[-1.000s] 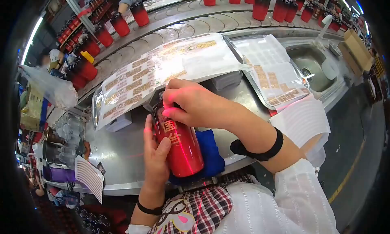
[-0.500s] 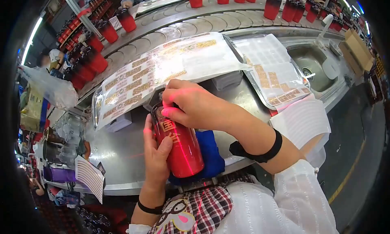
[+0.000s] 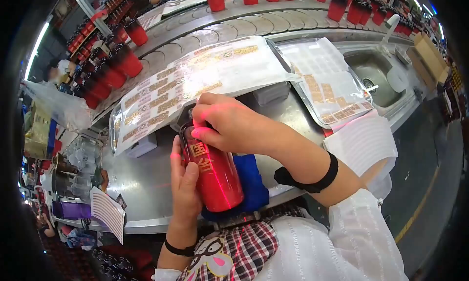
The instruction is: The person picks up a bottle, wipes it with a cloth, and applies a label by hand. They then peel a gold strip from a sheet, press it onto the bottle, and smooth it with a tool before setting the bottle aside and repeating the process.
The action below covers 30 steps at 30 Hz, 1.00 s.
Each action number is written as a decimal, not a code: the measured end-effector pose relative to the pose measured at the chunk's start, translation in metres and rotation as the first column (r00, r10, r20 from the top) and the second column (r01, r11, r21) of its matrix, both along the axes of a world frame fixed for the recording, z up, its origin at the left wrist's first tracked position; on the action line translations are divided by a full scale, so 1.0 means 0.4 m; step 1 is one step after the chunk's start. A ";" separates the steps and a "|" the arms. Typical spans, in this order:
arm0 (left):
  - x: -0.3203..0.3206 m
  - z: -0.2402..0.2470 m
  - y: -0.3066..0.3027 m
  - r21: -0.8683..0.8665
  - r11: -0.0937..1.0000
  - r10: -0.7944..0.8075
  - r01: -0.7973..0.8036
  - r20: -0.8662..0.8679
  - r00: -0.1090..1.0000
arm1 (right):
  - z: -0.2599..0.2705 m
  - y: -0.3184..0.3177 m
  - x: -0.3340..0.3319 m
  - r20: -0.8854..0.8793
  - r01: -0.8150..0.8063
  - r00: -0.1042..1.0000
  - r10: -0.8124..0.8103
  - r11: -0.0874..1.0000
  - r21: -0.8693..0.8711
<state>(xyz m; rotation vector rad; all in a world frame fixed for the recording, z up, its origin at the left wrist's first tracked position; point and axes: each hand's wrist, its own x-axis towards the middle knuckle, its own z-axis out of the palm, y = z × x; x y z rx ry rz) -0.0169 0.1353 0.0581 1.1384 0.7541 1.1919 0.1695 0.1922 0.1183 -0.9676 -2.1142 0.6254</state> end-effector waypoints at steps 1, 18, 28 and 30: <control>0.002 0.006 -0.003 -0.028 1.000 -0.005 0.006 0.039 0.999 | -0.002 0.000 0.001 -0.007 -0.003 1.000 0.003 1.000 -0.004; 0.002 0.001 -0.005 0.025 0.999 0.037 -0.034 -0.118 0.992 | 0.007 -0.002 -0.003 0.029 0.050 0.998 -0.048 0.996 -0.068; -0.018 0.059 0.057 -0.110 0.994 0.025 -0.023 0.011 1.000 | -0.003 -0.106 0.007 0.023 0.184 0.979 -0.201 0.933 0.310; -0.012 0.067 0.076 -0.079 0.997 0.014 -0.017 -0.046 0.999 | -0.019 -0.118 0.002 0.045 0.193 0.975 -0.217 0.932 0.307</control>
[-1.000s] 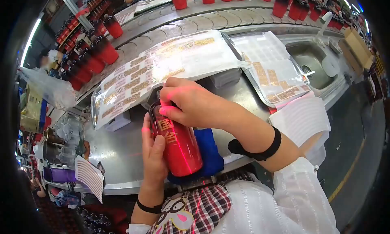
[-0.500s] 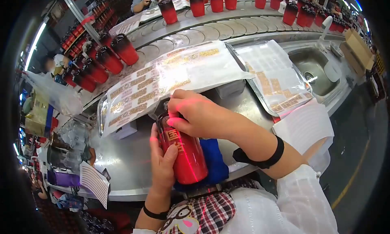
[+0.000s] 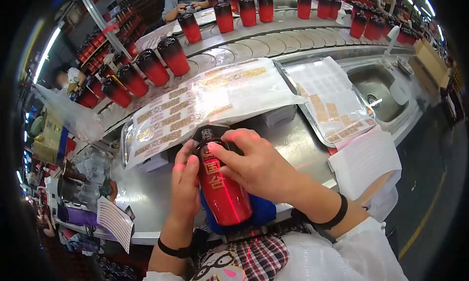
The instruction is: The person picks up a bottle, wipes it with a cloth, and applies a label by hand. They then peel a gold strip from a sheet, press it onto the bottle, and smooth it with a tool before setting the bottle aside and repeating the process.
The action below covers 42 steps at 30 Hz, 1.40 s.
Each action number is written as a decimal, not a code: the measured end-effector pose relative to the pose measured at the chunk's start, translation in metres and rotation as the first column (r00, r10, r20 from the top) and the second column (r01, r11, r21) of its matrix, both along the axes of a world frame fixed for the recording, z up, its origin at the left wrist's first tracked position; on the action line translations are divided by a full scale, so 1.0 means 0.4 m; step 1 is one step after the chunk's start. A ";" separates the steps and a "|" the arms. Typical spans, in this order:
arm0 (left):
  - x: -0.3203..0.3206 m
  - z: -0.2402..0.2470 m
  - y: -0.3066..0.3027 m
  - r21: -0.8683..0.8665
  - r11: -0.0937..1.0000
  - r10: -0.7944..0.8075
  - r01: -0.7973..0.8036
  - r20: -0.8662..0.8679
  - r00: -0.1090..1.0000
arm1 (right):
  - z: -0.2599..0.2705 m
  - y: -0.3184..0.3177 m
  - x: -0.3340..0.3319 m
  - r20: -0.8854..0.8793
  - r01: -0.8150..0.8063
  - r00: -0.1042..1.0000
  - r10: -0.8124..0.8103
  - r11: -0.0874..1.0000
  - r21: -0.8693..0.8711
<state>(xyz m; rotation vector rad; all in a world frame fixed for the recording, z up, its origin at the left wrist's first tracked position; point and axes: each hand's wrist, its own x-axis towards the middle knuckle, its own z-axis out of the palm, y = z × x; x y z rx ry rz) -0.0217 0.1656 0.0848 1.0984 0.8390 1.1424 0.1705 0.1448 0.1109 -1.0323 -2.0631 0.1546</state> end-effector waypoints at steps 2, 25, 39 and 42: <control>0.003 -0.018 0.015 0.031 0.999 -0.015 0.016 -0.051 0.999 | -0.007 -0.006 -0.001 0.033 0.015 0.999 -0.014 1.000 -0.023; 0.017 -0.020 0.031 -0.050 0.999 0.014 -0.014 -0.004 1.000 | -0.031 0.011 -0.007 0.010 0.014 1.000 -0.014 0.999 -0.037; 0.018 -0.020 0.039 -0.038 0.999 0.013 -0.015 -0.043 0.999 | -0.012 0.023 0.008 0.020 -0.022 1.000 0.022 1.000 -0.017; 0.017 -0.021 0.046 -0.018 1.000 0.001 -0.003 -0.074 0.997 | 0.006 0.032 0.017 -0.080 0.022 0.996 -0.027 0.998 -0.059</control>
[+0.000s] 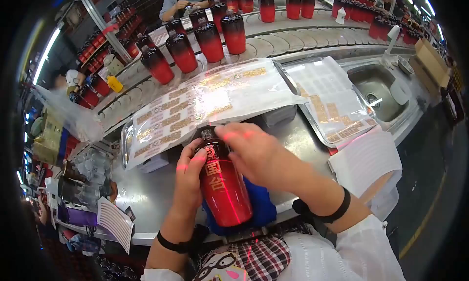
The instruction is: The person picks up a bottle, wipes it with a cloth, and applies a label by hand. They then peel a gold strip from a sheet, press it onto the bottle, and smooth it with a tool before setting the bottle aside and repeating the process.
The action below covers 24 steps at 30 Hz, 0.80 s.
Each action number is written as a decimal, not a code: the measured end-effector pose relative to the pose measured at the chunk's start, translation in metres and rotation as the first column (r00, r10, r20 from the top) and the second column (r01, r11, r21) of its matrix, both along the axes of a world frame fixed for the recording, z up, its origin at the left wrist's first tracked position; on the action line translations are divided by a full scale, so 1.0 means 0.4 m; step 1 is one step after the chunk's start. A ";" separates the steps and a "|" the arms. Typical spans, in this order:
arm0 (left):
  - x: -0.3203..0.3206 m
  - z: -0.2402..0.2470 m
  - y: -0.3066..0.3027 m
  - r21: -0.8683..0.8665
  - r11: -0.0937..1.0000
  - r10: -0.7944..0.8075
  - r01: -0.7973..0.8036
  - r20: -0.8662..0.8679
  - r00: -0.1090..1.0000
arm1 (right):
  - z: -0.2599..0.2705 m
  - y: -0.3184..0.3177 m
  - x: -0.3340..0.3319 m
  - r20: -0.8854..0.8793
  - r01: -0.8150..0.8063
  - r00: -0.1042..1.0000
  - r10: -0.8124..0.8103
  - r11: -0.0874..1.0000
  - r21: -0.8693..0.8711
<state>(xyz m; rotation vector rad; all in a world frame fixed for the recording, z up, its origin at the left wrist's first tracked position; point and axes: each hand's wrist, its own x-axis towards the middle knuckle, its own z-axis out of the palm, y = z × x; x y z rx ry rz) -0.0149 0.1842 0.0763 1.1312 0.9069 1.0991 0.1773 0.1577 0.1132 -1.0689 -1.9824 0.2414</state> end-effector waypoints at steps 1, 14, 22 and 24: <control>0.001 0.000 0.001 -0.005 1.000 -0.005 0.005 -0.011 1.000 | 0.011 0.007 0.009 -0.046 0.013 0.999 -0.015 0.998 -0.055; 0.001 0.012 -0.010 0.268 0.963 0.094 -0.043 -0.182 0.979 | 0.036 0.103 0.008 -0.204 -0.035 0.979 -0.030 0.952 -0.304; -0.058 0.085 -0.010 0.722 0.497 0.406 0.480 -0.683 0.607 | 0.026 0.052 0.033 -0.342 -0.019 0.925 -0.162 0.883 -0.470; -0.060 0.065 -0.009 0.722 0.571 0.349 0.390 -0.644 0.681 | 0.027 0.058 0.026 -0.389 -0.131 0.918 -0.074 0.870 -0.475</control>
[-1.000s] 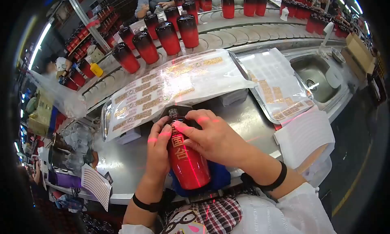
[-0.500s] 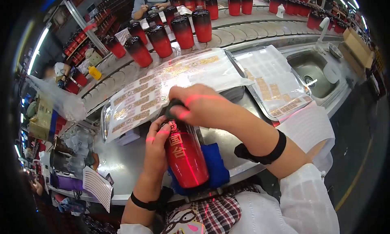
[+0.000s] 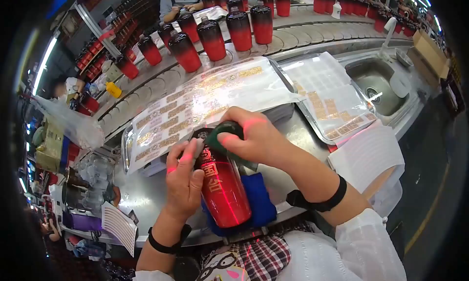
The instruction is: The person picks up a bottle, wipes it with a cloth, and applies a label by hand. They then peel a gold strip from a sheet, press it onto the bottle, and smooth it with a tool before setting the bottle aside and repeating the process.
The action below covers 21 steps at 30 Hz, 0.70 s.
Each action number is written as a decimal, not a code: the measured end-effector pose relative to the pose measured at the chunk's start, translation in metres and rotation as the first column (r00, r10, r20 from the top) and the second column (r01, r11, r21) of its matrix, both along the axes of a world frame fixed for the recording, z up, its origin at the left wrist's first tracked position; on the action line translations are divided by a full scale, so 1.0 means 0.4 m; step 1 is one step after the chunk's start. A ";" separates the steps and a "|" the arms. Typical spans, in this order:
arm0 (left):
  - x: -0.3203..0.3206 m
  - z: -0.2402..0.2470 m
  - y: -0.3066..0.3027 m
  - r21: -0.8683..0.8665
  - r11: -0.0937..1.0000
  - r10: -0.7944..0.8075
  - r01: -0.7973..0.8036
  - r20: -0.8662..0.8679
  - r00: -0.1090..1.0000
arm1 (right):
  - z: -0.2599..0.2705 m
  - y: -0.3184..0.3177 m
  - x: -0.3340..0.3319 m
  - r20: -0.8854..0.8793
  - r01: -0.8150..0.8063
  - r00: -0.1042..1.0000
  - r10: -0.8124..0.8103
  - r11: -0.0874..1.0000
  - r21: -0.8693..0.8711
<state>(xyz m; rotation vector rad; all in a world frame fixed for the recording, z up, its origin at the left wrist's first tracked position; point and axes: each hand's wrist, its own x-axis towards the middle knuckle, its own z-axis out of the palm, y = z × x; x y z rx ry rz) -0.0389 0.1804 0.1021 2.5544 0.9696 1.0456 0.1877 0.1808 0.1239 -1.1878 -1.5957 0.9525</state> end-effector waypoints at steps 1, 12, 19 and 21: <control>0.000 -0.006 -0.002 -0.036 0.999 0.010 -0.008 0.052 0.999 | 0.000 0.004 -0.005 -0.027 -0.050 0.998 0.050 0.999 -0.005; -0.011 -0.048 -0.008 -0.326 0.938 0.066 0.120 0.506 0.860 | 0.008 -0.084 -0.056 0.508 -0.425 0.857 0.082 0.669 0.610; -0.016 0.024 -0.005 0.193 0.978 -0.017 0.077 -0.293 0.956 | -0.009 -0.109 0.015 0.053 0.020 0.998 -0.031 0.981 0.192; -0.022 0.013 -0.030 0.198 0.978 -0.005 0.065 -0.288 0.958 | -0.007 -0.097 0.019 -0.081 0.094 0.993 -0.092 0.995 0.024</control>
